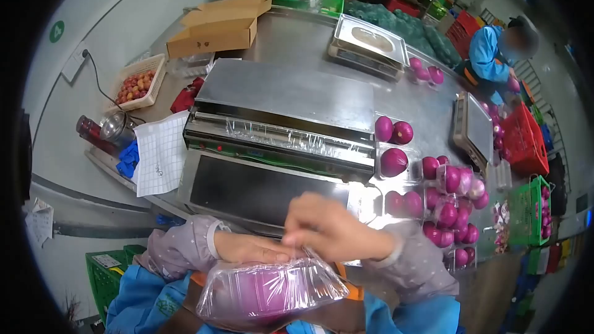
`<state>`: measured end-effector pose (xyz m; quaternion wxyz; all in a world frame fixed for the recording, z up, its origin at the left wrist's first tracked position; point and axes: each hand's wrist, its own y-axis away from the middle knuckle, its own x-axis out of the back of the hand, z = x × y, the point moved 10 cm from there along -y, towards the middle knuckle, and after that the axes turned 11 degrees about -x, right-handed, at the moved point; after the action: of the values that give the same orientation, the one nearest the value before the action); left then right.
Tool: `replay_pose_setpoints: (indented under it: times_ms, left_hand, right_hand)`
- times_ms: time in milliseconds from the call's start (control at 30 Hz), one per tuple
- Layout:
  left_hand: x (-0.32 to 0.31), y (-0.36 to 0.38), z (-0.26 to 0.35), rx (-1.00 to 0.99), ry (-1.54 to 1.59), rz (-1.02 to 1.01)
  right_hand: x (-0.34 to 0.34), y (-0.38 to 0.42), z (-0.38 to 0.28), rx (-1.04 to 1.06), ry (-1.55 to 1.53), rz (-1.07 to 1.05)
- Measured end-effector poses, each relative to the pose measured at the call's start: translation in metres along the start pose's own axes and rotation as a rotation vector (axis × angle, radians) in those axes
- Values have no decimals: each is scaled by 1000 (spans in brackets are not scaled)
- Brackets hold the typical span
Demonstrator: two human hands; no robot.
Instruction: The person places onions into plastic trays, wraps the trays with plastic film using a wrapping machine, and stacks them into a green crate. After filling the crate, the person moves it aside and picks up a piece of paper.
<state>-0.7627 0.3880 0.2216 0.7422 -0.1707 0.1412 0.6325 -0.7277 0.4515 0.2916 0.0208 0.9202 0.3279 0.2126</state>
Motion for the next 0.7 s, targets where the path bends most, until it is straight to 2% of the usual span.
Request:
replay_pose_setpoints:
  times_ms: [33,67,100,167,200,233,267,300,367,400,467,500,567,600,633,667,700]
  left_hand:
    - [-3,0,1,58,49,-12]
    - [-5,1,0,60,48,-12]
    - [2,2,3,-2,5,72]
    - [12,6,2,-63,-29,160]
    - [24,12,-14,48,-84,229]
    - [35,20,-22,156,-145,300]
    - [50,33,-9,195,-484,348]
    - [66,46,-4,283,-651,445]
    - [76,73,57,39,-908,863]
    - [71,72,55,45,-905,894]
    - [45,61,76,-707,-165,839]
    - [47,70,71,-716,-171,878]
    - [8,40,26,-372,214,288]
    - [4,45,28,-405,192,340]
    - [7,54,19,-466,491,531]
    - [4,65,4,-552,801,715]
    - [8,79,-15,-616,774,858]
  right_hand:
    - [-15,-2,11,19,-34,-65]
    - [-28,2,33,-125,-202,-204]
    - [-33,4,39,-125,-202,-204]
    - [-28,9,37,-17,-539,-88]
    - [-35,13,43,-109,-679,-119]
    - [-41,14,42,-108,-678,-129]
    - [-48,14,40,-99,-764,-161]
    - [-54,15,38,-89,-854,-193]
    - [-80,21,61,-218,-1105,-317]
    - [-86,23,72,-264,-1190,-315]
    - [-95,25,85,-388,-1351,-290]
    - [-97,26,86,-499,-1386,-316]
    - [-104,38,102,-732,-1479,-321]
    - [-95,45,143,-562,-976,-187]
    - [-84,45,168,-348,-485,-78]
    - [-82,29,132,-281,-1059,-118]
    - [-86,15,99,-253,-1635,-164]
